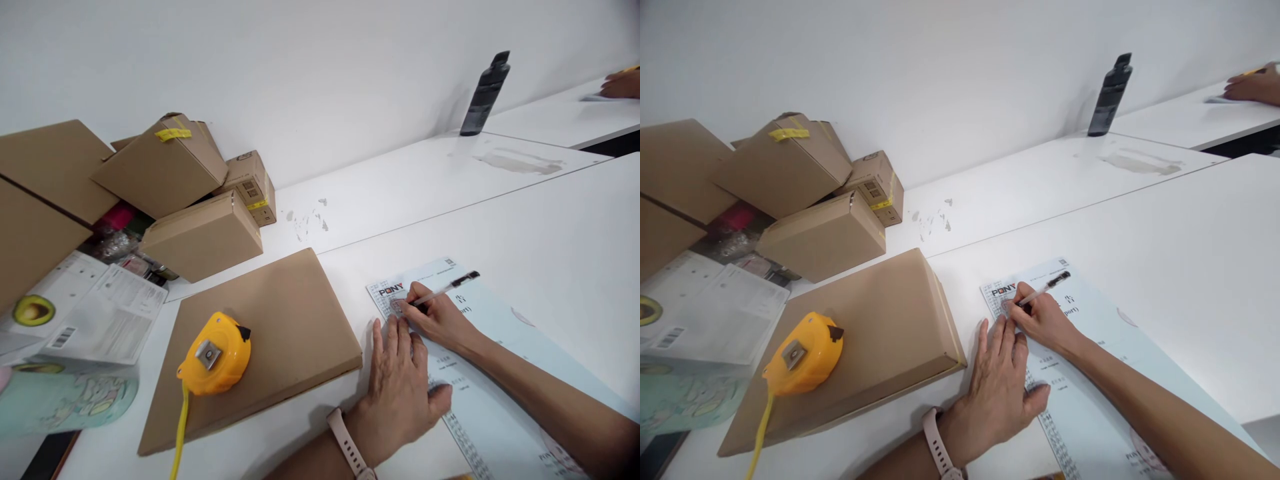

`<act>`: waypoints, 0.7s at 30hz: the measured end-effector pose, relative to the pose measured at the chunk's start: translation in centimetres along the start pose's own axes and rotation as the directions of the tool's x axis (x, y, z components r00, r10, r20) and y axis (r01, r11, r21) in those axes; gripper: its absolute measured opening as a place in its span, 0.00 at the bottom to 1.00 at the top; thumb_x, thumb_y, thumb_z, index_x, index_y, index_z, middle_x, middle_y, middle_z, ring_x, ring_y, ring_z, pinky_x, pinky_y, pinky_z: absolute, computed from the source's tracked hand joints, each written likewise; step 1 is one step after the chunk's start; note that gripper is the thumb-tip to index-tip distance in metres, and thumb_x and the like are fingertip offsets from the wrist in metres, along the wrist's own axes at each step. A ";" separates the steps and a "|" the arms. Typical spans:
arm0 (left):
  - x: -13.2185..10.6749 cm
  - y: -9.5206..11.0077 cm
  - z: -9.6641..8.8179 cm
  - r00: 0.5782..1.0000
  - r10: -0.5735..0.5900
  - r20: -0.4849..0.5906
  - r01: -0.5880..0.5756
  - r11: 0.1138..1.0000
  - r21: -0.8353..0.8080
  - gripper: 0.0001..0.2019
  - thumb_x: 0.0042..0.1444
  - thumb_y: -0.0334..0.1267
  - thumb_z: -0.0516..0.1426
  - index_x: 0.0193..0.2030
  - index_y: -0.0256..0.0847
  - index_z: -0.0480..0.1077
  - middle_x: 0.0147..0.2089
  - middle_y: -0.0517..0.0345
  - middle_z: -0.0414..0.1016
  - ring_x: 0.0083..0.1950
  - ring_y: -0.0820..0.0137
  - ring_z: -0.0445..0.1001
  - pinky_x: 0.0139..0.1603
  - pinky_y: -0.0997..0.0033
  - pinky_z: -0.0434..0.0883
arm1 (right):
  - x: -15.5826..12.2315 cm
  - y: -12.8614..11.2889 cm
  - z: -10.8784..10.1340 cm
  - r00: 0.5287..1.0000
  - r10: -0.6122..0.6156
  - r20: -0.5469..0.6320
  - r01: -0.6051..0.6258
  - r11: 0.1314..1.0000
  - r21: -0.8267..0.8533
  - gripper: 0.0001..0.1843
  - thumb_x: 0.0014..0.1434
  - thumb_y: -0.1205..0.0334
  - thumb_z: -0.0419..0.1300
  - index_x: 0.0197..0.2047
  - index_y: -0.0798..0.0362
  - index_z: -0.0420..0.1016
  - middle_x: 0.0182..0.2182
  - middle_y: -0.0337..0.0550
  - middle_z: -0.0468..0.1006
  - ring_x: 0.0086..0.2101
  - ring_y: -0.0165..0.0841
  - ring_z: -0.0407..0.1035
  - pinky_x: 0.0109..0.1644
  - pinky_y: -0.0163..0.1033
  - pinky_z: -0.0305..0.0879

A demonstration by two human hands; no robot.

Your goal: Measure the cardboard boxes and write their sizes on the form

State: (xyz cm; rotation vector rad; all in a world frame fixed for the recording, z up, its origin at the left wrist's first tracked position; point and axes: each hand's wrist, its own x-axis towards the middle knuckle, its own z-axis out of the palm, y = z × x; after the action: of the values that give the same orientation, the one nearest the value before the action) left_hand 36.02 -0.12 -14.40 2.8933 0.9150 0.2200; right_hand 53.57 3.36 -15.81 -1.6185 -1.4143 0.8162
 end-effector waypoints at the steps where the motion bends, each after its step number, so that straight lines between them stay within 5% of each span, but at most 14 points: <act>1: 0.0 0.0 0.0 1.000 0.001 0.000 -0.001 1.000 0.002 0.36 0.71 0.57 0.43 0.68 0.23 0.61 0.73 0.27 0.59 0.78 0.45 0.50 0.76 0.38 0.54 | 0.0 -0.1 0.0 1.000 0.004 -0.002 -0.004 1.000 -0.005 0.15 0.60 0.53 0.59 0.27 0.46 0.59 0.18 0.29 0.56 0.21 0.28 0.49 0.24 0.37 0.49; 21: 0.0 0.0 -0.3 1.000 0.001 0.019 -0.001 1.000 0.014 0.34 0.70 0.56 0.45 0.67 0.24 0.62 0.72 0.28 0.61 0.78 0.46 0.51 0.76 0.39 0.53 | 0.1 -0.5 -0.1 0.999 0.020 -0.035 -0.021 1.000 -0.004 0.15 0.59 0.51 0.60 0.27 0.47 0.61 0.16 0.29 0.56 0.20 0.28 0.51 0.23 0.37 0.50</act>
State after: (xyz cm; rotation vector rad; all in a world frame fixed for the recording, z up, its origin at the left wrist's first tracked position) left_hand 35.99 -0.13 -14.11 2.9031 0.9154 0.1864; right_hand 53.46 3.46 -15.35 -1.6452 -1.3782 0.7939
